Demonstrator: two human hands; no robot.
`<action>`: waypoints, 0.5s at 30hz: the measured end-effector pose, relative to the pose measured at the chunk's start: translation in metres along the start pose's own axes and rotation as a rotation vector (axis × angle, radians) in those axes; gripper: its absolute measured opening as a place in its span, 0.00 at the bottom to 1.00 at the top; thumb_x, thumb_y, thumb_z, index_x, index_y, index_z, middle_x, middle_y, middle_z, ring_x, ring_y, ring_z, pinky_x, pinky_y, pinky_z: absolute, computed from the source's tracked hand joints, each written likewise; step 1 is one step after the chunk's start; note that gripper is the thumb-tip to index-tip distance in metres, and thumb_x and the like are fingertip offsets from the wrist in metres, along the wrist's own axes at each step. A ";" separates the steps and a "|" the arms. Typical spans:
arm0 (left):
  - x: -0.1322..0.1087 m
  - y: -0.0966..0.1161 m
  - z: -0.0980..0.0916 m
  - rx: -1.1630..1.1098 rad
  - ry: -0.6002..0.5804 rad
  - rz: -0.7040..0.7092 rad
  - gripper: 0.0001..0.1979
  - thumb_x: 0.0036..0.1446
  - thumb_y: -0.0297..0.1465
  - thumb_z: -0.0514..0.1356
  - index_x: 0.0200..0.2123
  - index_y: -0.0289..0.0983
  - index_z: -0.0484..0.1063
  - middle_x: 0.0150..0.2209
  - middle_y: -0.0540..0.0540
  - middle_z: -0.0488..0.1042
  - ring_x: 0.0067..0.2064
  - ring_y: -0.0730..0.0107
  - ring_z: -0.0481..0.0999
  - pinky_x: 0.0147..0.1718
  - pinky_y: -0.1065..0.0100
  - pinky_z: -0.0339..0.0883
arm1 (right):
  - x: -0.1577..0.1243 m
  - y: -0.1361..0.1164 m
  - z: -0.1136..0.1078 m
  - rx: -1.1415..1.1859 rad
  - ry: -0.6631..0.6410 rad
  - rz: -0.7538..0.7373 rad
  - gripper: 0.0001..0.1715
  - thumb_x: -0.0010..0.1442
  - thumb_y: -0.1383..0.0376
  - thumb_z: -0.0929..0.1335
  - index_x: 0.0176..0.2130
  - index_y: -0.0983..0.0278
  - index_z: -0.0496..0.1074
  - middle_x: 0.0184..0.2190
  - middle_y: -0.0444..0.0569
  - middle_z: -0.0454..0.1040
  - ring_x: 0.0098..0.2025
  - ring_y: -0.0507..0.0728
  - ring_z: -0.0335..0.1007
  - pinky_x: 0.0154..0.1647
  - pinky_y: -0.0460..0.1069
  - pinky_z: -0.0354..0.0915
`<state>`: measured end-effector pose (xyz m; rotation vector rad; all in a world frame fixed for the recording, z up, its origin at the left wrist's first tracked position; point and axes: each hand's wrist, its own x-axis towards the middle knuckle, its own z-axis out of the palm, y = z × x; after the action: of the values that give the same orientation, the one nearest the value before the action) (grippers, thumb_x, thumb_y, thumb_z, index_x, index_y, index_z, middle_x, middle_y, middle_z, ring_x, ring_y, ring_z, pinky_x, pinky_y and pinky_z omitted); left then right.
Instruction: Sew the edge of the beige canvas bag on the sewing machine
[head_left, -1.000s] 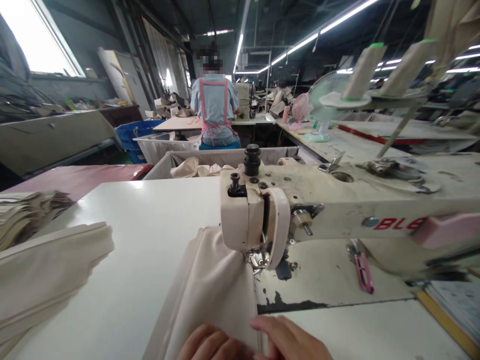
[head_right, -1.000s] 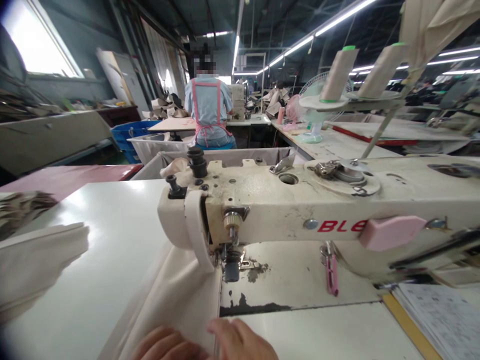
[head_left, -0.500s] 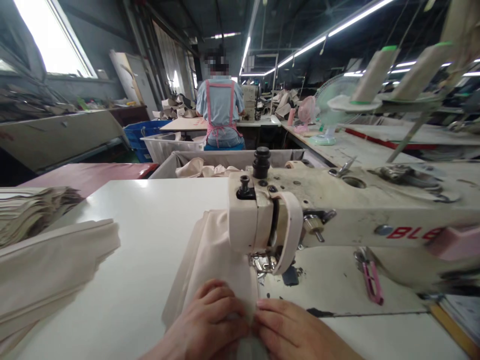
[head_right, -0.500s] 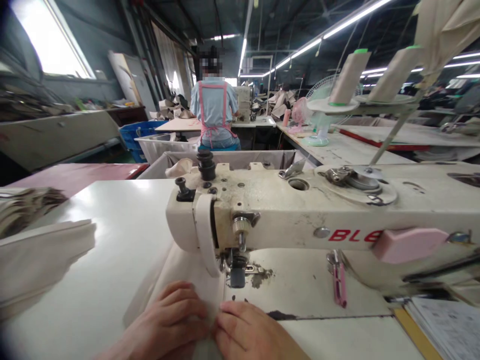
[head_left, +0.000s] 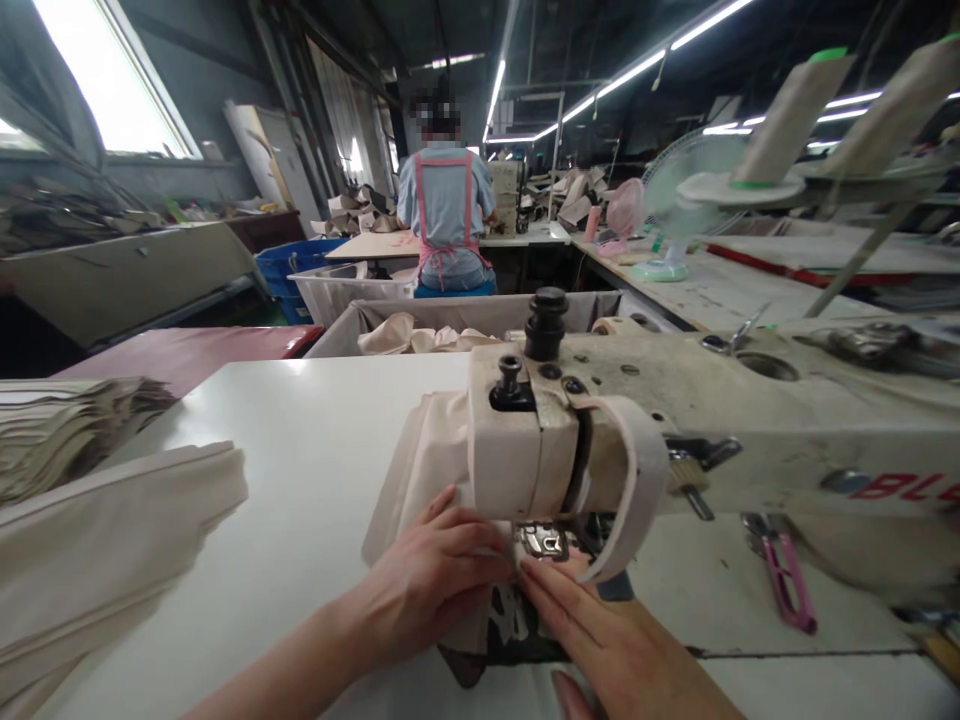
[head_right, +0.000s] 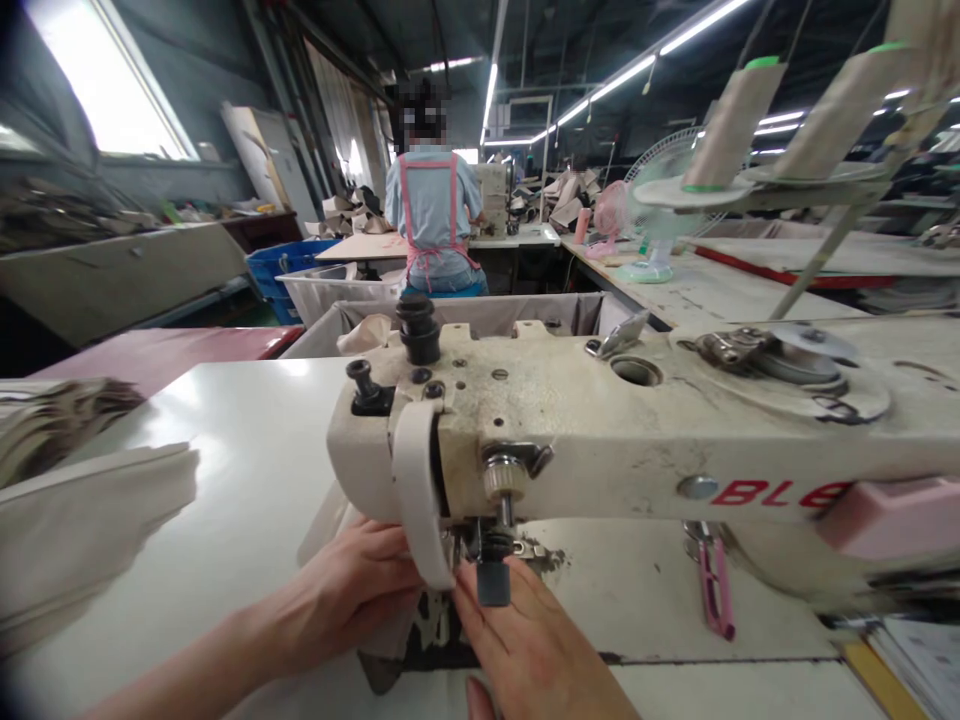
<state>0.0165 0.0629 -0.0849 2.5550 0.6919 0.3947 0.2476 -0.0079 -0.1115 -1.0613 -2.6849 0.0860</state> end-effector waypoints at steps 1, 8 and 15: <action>0.002 -0.002 -0.001 -0.008 -0.001 -0.008 0.15 0.63 0.26 0.55 0.48 0.45 0.74 0.50 0.47 0.76 0.53 0.64 0.72 0.56 0.63 0.61 | -0.001 0.000 0.001 0.008 0.000 0.014 0.37 0.48 0.75 0.62 0.58 0.81 0.66 0.58 0.65 0.66 0.57 0.72 0.66 0.56 0.64 0.66; 0.011 -0.025 0.002 0.033 0.095 -0.112 0.11 0.64 0.32 0.54 0.37 0.41 0.77 0.35 0.47 0.79 0.36 0.68 0.77 0.37 0.70 0.71 | -0.007 -0.002 0.003 0.098 0.047 0.087 0.39 0.50 0.74 0.64 0.62 0.75 0.63 0.60 0.60 0.65 0.60 0.67 0.63 0.63 0.61 0.57; 0.007 -0.010 0.003 0.212 0.192 -0.298 0.12 0.63 0.29 0.50 0.39 0.37 0.74 0.38 0.42 0.76 0.40 0.56 0.74 0.42 0.55 0.69 | -0.025 -0.018 0.002 1.118 0.231 0.542 0.30 0.59 0.67 0.67 0.60 0.59 0.66 0.62 0.54 0.64 0.61 0.62 0.63 0.60 0.56 0.63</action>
<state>0.0197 0.0736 -0.0914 2.5714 1.2258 0.4906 0.2527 -0.0379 -0.1162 -1.1843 -1.5865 1.2697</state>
